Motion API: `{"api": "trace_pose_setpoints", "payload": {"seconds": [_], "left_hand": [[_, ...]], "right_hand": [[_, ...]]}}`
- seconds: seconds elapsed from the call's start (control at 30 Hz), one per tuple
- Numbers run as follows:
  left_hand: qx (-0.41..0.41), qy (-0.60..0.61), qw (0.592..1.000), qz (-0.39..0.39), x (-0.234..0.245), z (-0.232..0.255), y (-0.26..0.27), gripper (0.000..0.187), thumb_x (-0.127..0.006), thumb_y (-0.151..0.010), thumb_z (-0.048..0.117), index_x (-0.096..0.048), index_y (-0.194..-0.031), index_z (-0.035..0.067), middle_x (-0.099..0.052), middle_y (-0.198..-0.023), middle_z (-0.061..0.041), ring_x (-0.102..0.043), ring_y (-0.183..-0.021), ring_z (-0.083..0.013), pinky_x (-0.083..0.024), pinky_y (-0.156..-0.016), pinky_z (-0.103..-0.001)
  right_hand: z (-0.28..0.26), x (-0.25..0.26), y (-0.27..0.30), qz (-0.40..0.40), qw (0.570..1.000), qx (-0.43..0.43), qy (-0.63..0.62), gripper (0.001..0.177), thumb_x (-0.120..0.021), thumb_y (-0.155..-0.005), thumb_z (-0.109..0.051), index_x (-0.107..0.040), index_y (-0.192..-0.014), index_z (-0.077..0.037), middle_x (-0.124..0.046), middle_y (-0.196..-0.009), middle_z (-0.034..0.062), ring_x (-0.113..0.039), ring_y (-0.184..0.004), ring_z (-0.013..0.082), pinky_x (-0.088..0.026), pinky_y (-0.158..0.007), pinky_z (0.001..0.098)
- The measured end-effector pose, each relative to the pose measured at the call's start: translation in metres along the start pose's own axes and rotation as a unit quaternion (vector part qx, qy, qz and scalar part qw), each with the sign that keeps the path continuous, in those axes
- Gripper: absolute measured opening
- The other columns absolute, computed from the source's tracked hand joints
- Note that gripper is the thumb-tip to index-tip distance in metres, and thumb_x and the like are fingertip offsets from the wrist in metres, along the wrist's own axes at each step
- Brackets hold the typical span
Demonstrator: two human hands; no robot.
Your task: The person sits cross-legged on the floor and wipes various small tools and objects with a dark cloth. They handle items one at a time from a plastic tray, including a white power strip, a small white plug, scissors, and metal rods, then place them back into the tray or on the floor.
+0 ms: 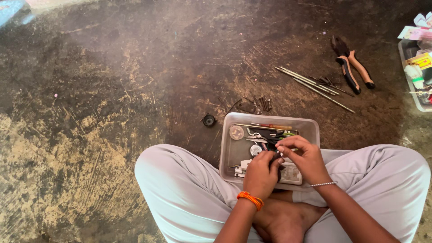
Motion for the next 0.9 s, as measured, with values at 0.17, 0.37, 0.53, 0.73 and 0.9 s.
{"api": "trace_pose_setpoints", "payload": {"seconds": [0.17,0.37,0.53,0.73,0.9], "left_hand": [[-0.002,0.007,1.0,0.006,0.002,0.0,-0.002,0.018,-0.066,-0.095,0.02,-0.071,-0.099,0.003,-0.07,-0.099,-0.017,-0.066,-0.095,-0.0384,-0.051,-0.083,-0.047],[0.005,-0.011,1.0,-0.006,-0.002,-0.003,0.002,0.019,-0.067,-0.096,0.022,-0.071,-0.1,0.004,-0.07,-0.1,-0.016,-0.067,-0.096,-0.0389,-0.051,-0.083,-0.048],[0.012,0.012,1.0,0.019,0.004,-0.011,0.0,0.02,-0.067,-0.096,0.022,-0.07,-0.1,0.002,-0.071,-0.101,-0.016,-0.067,-0.096,-0.0393,-0.051,-0.083,-0.048],[0.042,0.034,0.998,0.018,0.008,-0.015,-0.002,0.022,-0.067,-0.096,0.024,-0.07,-0.101,0.003,-0.071,-0.1,-0.016,-0.067,-0.095,-0.0384,-0.052,-0.082,-0.046],[0.049,0.031,0.998,0.012,0.01,-0.015,-0.009,0.021,-0.067,-0.097,0.023,-0.07,-0.101,0.002,-0.071,-0.101,-0.016,-0.066,-0.096,-0.0387,-0.051,-0.084,-0.047]], "right_hand": [[0.011,-0.004,-0.016,0.002,0.988,-0.094,-0.124,0.019,-0.063,-0.099,-0.012,-0.069,-0.109,0.003,-0.076,-0.103,0.0129,-0.073,-0.09,0.0189,-0.062,-0.08,0.0311],[-0.01,0.034,-0.069,0.098,0.981,-0.056,-0.161,0.016,-0.055,-0.108,-0.012,-0.057,-0.115,0.001,-0.072,-0.106,0.0173,-0.074,-0.088,0.0271,-0.065,-0.079,0.0423],[0.015,0.039,-0.135,0.028,0.988,-0.098,-0.118,0.027,-0.055,-0.1,-0.003,-0.049,-0.126,-0.007,-0.071,-0.112,0.0165,-0.074,-0.091,0.0252,-0.064,-0.078,0.0392],[0.082,0.043,-0.17,-0.043,0.981,-0.187,-0.011,0.044,-0.054,-0.095,0.007,-0.051,-0.136,-0.009,-0.07,-0.112,0.0172,-0.073,-0.089,0.0244,-0.063,-0.074,0.0359],[0.132,0.033,-0.175,-0.076,0.949,-0.299,0.069,0.046,-0.057,-0.094,0.01,-0.055,-0.137,-0.006,-0.071,-0.111,0.0174,-0.074,-0.085,0.0246,-0.064,-0.068,0.036]]}}
Point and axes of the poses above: each hand's wrist, its own y-axis away from the middle knuckle, its own x-axis out of the back of the hand, z = x × y, the point moved 10 cm from there along -y, towards the middle knuckle
